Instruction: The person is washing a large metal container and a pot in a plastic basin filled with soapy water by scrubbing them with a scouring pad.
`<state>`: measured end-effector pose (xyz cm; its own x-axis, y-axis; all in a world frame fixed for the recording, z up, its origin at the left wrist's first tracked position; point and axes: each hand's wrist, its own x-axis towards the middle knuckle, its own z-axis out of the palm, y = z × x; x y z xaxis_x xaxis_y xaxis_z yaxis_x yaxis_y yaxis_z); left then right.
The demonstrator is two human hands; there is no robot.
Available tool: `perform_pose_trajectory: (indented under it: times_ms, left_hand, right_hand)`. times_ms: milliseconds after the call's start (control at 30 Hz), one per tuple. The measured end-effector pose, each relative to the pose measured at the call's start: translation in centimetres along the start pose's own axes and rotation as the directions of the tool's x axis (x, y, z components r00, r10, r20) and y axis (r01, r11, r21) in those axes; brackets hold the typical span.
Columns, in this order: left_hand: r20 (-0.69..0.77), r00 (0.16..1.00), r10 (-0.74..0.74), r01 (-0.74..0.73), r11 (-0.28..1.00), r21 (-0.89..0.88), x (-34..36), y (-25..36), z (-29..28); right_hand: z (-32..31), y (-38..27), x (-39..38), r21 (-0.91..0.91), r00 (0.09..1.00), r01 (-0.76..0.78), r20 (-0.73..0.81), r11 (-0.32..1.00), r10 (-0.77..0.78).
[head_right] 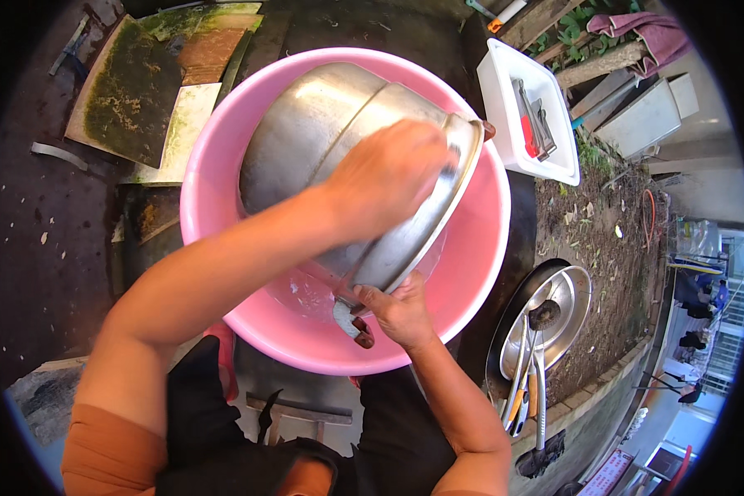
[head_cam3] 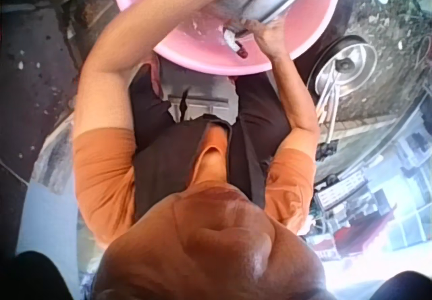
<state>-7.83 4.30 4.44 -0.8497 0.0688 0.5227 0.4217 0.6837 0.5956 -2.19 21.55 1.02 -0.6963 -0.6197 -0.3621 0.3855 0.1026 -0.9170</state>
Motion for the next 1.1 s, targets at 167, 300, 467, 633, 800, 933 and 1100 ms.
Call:
perform_pose_trajectory:
  times_ms: [167,300,467,633,800,933,1100]
  left_hand:
    - [-0.159,0.982,0.1,-0.1,0.995,0.008,-5.4,1.8,1.2]
    - [-0.086,0.981,0.173,-0.173,0.985,0.015,-8.3,2.8,0.6]
    - [0.077,0.95,-0.304,0.307,0.951,-0.031,2.5,0.9,1.2]
    - [-0.159,0.982,0.101,-0.106,0.994,-0.025,-6.7,1.9,1.1]
    - [-0.003,0.995,0.098,-0.098,0.995,-0.029,-2.8,0.1,1.7]
    - [-0.033,0.996,-0.081,0.08,0.996,-0.032,0.1,-0.3,3.2]
    - [-0.076,0.982,0.175,-0.175,0.985,-0.002,-6.3,1.1,2.2]
  right_hand:
    - [0.1,-0.6,0.5,0.061,0.999,0.034,-0.044,0.998,-0.031]
    - [-0.2,0.8,0.5,-0.036,0.999,-0.034,-0.011,0.999,0.034]
    - [1.0,1.9,0.1,-0.108,0.999,0.002,0.038,0.994,0.002]
    - [-0.4,-0.3,2.0,0.063,0.987,0.132,0.087,0.989,-0.137]
    - [0.3,3.0,0.7,-0.072,0.995,-0.045,0.083,0.996,0.051]
    - [0.1,3.0,0.3,-0.007,0.993,-0.083,0.085,0.996,0.084]
    - [0.1,1.8,1.3,0.063,1.0,-0.009,-0.022,0.998,0.011]
